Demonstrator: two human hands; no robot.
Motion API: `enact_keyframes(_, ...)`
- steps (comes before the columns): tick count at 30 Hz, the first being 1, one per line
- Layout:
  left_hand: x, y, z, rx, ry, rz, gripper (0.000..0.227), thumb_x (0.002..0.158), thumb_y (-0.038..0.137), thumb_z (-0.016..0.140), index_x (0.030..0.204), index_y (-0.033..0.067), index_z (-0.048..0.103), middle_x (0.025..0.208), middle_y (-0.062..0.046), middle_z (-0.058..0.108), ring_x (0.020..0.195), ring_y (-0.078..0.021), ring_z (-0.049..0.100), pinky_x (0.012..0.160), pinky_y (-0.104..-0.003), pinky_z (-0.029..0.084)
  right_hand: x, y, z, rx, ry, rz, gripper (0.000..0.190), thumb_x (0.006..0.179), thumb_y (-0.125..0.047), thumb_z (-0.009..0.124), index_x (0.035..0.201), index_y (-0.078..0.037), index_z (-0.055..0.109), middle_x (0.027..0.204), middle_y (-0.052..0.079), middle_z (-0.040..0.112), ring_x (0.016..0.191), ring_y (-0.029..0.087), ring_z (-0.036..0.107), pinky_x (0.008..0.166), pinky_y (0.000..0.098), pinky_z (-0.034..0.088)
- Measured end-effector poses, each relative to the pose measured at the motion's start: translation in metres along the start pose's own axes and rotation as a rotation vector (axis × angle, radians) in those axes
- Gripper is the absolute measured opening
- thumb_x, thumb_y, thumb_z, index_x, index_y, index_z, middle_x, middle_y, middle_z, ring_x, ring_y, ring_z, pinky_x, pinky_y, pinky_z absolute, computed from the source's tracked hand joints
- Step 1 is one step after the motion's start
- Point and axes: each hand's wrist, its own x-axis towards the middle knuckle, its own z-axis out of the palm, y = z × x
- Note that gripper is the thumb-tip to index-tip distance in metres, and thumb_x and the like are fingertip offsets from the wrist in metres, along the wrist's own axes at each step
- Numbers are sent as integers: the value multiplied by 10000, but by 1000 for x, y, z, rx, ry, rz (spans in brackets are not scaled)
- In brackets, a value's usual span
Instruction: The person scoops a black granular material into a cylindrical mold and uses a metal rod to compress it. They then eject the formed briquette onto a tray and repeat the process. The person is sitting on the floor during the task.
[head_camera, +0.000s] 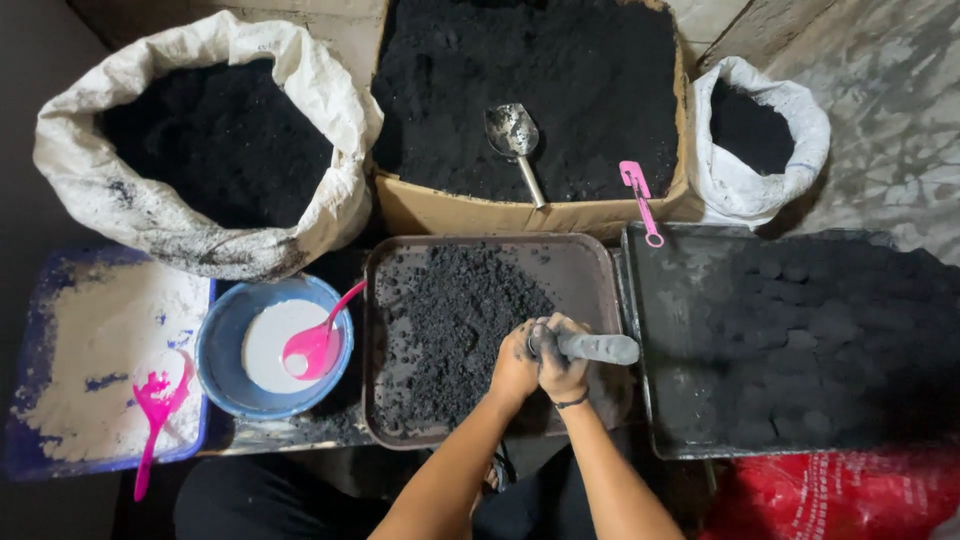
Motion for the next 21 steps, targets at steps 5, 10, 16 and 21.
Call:
enact_keyframes(5, -2, 8, -3, -5, 18, -1, 156, 819, 148, 489, 812, 9, 559, 728, -223, 586, 755, -386, 585, 654, -410, 491, 3, 17, -2, 77, 0, 58, 345, 763, -108, 574, 466, -75, 402, 400, 51, 440, 397, 151, 501, 460, 217, 416)
enact_keyframes(10, 0, -1, 3, -32, 56, 41, 166, 823, 105, 516, 831, -50, 575, 753, -255, 590, 778, -399, 591, 699, -409, 501, 4, 20, -3, 70, -15, 61, 346, 791, -141, 568, 492, -78, 405, 423, 75, 446, 437, 161, 522, 479, 230, 420)
enact_keyframes(16, 3, -8, 5, 22, 25, 36, 156, 769, 101, 578, 836, -40, 580, 768, -240, 590, 799, -396, 581, 700, -424, 498, 3, 29, -6, 122, -33, 105, 348, 776, -141, 573, 479, -88, 400, 405, 29, 448, 403, 120, 499, 465, 206, 429)
enact_keyframes(21, 1, 12, -5, 29, 38, 78, 170, 760, 118, 588, 841, -31, 597, 791, -237, 613, 823, -391, 590, 725, -432, 500, 3, 27, -6, 177, 16, 131, 231, 763, -58, 552, 597, -79, 392, 512, -5, 426, 542, 76, 476, 525, 218, 414)
